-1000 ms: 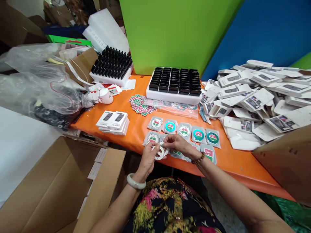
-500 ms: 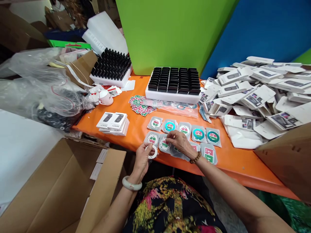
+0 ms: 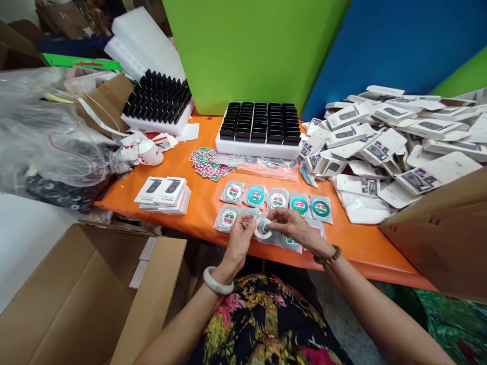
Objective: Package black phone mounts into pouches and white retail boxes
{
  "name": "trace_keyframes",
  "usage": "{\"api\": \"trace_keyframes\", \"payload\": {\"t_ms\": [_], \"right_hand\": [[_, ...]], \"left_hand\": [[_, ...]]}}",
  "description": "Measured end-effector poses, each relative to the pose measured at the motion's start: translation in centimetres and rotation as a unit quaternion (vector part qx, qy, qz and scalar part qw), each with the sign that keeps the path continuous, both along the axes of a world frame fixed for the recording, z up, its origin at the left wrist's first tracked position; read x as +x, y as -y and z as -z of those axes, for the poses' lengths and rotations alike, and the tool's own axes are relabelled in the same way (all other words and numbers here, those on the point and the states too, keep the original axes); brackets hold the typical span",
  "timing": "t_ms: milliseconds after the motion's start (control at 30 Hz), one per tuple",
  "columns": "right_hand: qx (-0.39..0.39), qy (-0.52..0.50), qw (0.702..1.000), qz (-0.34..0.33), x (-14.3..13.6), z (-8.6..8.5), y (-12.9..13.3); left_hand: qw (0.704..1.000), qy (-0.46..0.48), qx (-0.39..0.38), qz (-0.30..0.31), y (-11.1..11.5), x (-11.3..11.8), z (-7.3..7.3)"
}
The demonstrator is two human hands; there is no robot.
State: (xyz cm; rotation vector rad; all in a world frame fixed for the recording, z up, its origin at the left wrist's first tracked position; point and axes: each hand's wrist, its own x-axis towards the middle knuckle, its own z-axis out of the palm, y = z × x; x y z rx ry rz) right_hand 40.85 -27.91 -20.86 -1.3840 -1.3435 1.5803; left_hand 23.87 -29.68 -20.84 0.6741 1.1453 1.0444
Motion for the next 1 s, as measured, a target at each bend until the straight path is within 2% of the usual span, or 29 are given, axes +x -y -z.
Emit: {"api": "trace_keyframes", "payload": {"t_ms": [133, 233, 367, 467, 567, 667, 767, 933, 1000], "right_hand": [[0.035, 0.101, 0.994, 0.038, 2.9, 0.4, -1.0], [0.04, 0.118, 0.992, 0.012, 3.2, 1.1, -1.3], [0.069, 0.17, 0.983, -0.008, 1.8, 2.0, -0.8], [0.136, 0.27, 0.953, 0.002, 0.9, 1.9, 0.0], [0.212, 0.347, 0.914, 0.003, 0.6, 1.5, 0.7], [0.255, 0.379, 0.889, -0.011, 0.6, 1.4, 1.2], [0.252, 0.391, 0.884, -0.047, 0.3, 1.6, 1.4], [0.231, 0.367, 0.898, -0.071, 0.0, 2.3, 1.3], [0.226, 0.349, 0.907, -0.062, 0.1, 2.6, 1.2]], "left_hand": [[0.993, -0.093, 0.065, -0.021, -0.7, -1.6, 0.1], [0.98, -0.16, 0.113, 0.04, -0.5, -2.2, 0.0], [0.958, -0.214, 0.139, 0.128, 1.0, -1.5, 0.4], [0.942, -0.253, 0.162, 0.148, 2.0, -1.0, 1.3], [0.923, -0.29, 0.19, 0.17, 2.1, -1.0, 1.6], [0.902, -0.327, 0.219, 0.181, 0.9, -1.6, 0.9], [0.877, -0.373, 0.239, 0.185, -1.1, -2.4, -0.1], [0.843, -0.456, 0.236, 0.161, -5.2, -4.2, -1.6], [0.82, -0.502, 0.233, 0.148, -7.2, -5.1, -1.9]]}}
